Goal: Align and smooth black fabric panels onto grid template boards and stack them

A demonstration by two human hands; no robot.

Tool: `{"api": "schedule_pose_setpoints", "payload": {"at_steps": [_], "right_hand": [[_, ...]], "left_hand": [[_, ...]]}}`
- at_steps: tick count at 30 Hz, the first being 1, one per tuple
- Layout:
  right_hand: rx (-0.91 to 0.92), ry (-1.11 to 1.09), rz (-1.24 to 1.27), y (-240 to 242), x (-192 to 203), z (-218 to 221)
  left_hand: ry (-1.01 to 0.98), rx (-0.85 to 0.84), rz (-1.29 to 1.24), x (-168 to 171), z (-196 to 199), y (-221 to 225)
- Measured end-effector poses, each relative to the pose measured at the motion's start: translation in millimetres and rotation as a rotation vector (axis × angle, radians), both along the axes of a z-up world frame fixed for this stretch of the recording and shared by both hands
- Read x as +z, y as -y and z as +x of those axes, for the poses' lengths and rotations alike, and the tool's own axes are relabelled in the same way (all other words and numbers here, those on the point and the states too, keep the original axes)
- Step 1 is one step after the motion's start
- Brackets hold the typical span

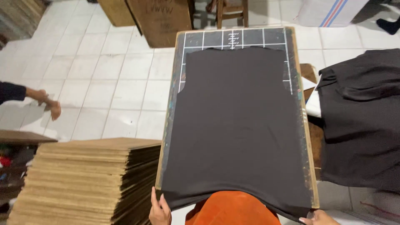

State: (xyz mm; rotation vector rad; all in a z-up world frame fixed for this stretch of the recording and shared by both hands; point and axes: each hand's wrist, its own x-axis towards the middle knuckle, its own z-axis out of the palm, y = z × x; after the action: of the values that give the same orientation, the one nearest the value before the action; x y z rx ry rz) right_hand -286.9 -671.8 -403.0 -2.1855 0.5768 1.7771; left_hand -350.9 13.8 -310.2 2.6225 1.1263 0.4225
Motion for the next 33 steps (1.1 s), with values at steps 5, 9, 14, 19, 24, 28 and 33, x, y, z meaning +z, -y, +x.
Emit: {"api": "schedule_pose_setpoints", "payload": {"at_steps": [5, 9, 14, 19, 24, 28, 33], "right_hand": [[-0.216, 0.095, 0.06, -25.1, 51.9, -1.1], [-0.357, 0.154, 0.105, -48.8, 99.3, 6.6], [-0.489, 0.235, 0.06, -62.9, 125.7, 3.4], [-1.162, 0.443, 0.259, -94.1, 136.3, -24.2], [-1.085, 0.621, 0.278, -85.0, 99.7, -54.0], [-0.903, 0.606, 0.137, -101.5, 144.7, -48.9], [-1.136, 0.618, 0.082, -128.1, 165.3, -38.7]], "left_hand": [[0.117, -0.151, -0.043, 8.4, -4.2, -2.2], [0.152, -0.154, -0.062, 17.0, -2.1, 2.9], [0.162, -0.114, -0.117, 21.7, 3.4, 7.5], [0.208, -0.089, -0.151, 21.4, 8.9, 11.7], [0.192, -0.007, -0.29, 30.2, 12.6, 11.1], [0.203, -0.012, -0.308, 17.0, 12.7, 1.6], [0.228, -0.048, -0.35, 25.4, 24.1, 4.0]]}}
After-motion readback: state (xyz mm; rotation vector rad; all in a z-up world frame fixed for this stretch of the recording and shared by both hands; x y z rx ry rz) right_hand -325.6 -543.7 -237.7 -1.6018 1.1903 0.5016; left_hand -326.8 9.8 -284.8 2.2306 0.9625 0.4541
